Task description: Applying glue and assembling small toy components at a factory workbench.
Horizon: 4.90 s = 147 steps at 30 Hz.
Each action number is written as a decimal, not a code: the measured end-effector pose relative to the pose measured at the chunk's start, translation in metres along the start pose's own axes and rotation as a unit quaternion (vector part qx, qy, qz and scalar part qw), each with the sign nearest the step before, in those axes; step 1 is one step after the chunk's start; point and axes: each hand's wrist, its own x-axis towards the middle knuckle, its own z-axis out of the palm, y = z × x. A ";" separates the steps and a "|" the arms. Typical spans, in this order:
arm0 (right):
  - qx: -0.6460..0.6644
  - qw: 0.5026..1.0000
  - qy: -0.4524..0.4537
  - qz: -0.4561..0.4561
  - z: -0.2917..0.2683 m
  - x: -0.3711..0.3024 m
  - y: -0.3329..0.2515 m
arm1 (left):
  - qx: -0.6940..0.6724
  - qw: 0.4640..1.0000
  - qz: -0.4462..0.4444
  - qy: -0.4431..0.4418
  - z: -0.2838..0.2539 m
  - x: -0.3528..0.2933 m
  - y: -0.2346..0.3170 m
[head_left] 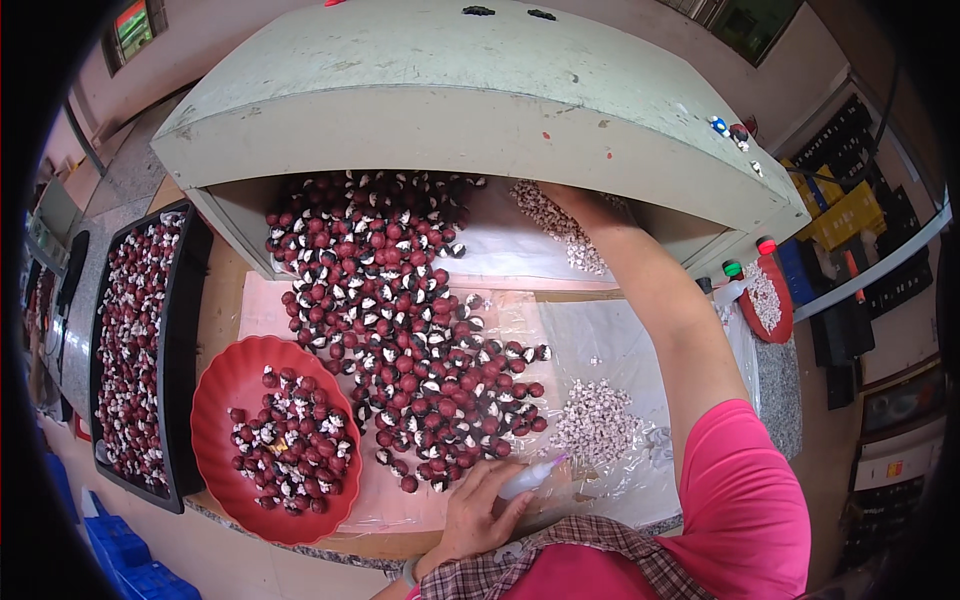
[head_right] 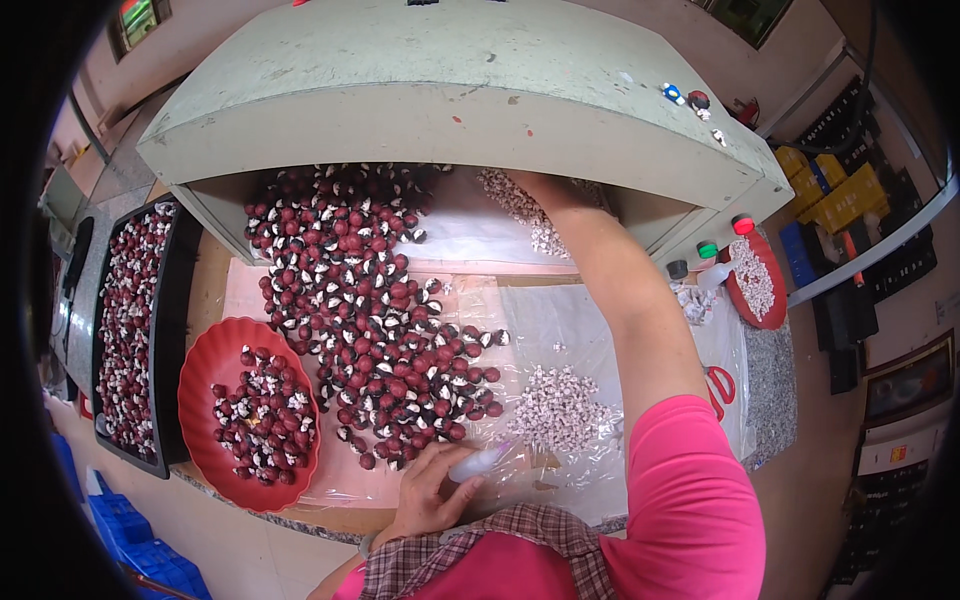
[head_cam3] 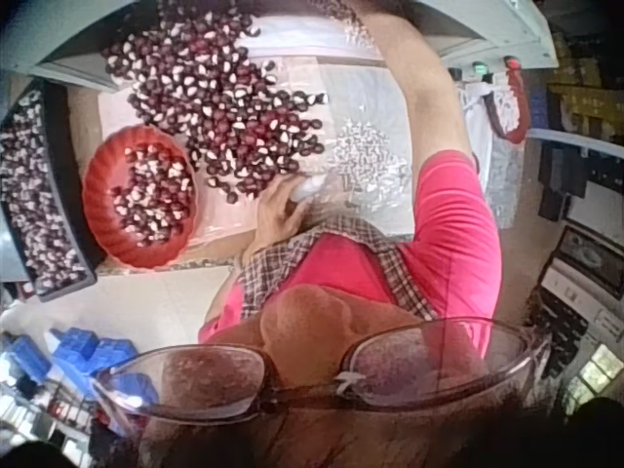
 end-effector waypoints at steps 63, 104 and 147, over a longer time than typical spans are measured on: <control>0.529 0.755 -0.169 0.348 -0.313 -0.196 -0.318 | -0.280 0.957 -0.067 -0.043 0.025 -0.060 0.034; 0.676 0.472 0.054 0.563 -0.329 -0.219 -0.264 | -0.544 0.813 -0.200 -0.047 0.016 -0.037 0.046; 0.339 0.879 -0.066 0.329 -0.365 -0.197 -0.290 | -0.483 0.851 -0.203 -0.046 0.031 -0.055 0.034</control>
